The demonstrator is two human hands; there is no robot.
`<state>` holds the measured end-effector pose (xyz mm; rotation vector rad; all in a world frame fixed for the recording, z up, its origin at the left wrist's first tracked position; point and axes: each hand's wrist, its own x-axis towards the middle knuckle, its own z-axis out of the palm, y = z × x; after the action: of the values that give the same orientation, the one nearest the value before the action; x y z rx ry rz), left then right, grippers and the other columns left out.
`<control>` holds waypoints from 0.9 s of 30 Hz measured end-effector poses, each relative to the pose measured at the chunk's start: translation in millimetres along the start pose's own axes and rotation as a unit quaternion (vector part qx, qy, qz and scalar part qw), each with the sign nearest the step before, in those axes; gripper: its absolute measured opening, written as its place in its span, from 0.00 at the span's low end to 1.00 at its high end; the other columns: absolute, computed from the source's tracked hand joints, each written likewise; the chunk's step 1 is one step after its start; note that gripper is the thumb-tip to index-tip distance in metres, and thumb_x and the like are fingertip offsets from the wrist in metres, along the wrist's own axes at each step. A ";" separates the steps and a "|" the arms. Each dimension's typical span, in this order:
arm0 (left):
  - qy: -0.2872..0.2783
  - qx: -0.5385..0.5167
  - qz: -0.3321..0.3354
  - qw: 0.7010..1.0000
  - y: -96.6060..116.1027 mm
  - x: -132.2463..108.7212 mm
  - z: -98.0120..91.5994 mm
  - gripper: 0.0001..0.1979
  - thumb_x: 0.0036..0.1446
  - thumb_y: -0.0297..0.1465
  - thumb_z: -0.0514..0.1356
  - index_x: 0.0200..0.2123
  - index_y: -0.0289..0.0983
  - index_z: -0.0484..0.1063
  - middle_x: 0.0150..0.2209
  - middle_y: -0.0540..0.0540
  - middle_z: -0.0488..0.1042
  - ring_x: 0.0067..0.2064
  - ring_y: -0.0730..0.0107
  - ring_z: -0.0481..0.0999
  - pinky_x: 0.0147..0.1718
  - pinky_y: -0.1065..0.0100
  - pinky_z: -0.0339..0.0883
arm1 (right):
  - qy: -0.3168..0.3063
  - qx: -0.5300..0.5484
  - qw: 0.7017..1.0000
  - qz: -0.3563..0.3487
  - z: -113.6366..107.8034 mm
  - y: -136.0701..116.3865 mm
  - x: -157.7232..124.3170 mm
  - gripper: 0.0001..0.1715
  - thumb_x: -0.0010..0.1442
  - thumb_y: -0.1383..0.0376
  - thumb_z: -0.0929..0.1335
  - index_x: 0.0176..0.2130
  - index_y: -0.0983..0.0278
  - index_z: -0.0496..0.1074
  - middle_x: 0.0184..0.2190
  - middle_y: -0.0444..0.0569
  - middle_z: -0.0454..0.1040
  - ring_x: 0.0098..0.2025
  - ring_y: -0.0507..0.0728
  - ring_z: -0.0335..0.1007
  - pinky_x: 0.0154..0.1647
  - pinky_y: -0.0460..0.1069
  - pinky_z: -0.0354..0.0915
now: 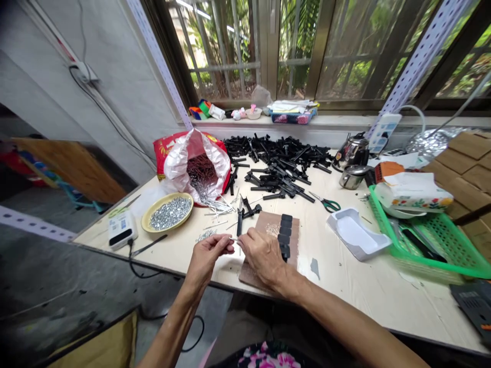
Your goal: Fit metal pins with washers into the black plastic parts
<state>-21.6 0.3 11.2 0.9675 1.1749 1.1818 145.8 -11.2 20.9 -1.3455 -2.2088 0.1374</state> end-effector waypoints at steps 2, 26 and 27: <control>-0.001 0.001 -0.003 1.000 1.8 -0.5 1.2 0.14 0.45 0.37 0.68 0.31 0.32 0.77 0.26 0.45 0.77 0.27 0.73 0.75 0.32 0.71 0.72 | -0.003 0.061 0.998 0.011 0.9 0.5 -0.4 0.11 0.67 0.63 0.60 0.37 0.62 0.70 0.32 0.46 0.72 0.32 0.52 0.68 0.30 0.45 0.58; -0.061 -0.010 -0.041 0.997 -12.7 7.9 40.9 0.14 0.44 0.37 0.68 0.30 0.31 0.76 0.27 0.47 0.76 0.26 0.75 0.73 0.29 0.72 0.69 | 0.029 0.132 0.990 0.044 -15.3 37.0 -26.5 0.10 0.64 0.68 0.62 0.42 0.62 0.72 0.34 0.47 0.69 0.35 0.52 0.68 0.36 0.47 0.65; -0.065 0.000 -0.040 0.997 -12.4 8.3 40.5 0.14 0.44 0.37 0.68 0.31 0.31 0.76 0.26 0.47 0.76 0.26 0.75 0.73 0.29 0.73 0.69 | 0.029 0.118 0.991 0.049 -15.1 38.2 -27.3 0.10 0.64 0.67 0.63 0.42 0.62 0.72 0.35 0.47 0.70 0.36 0.52 0.68 0.36 0.46 0.64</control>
<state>20.3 7.9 4.2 0.9747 1.0989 1.0398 193.1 -18.3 9.4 -1.3076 -2.0071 0.3781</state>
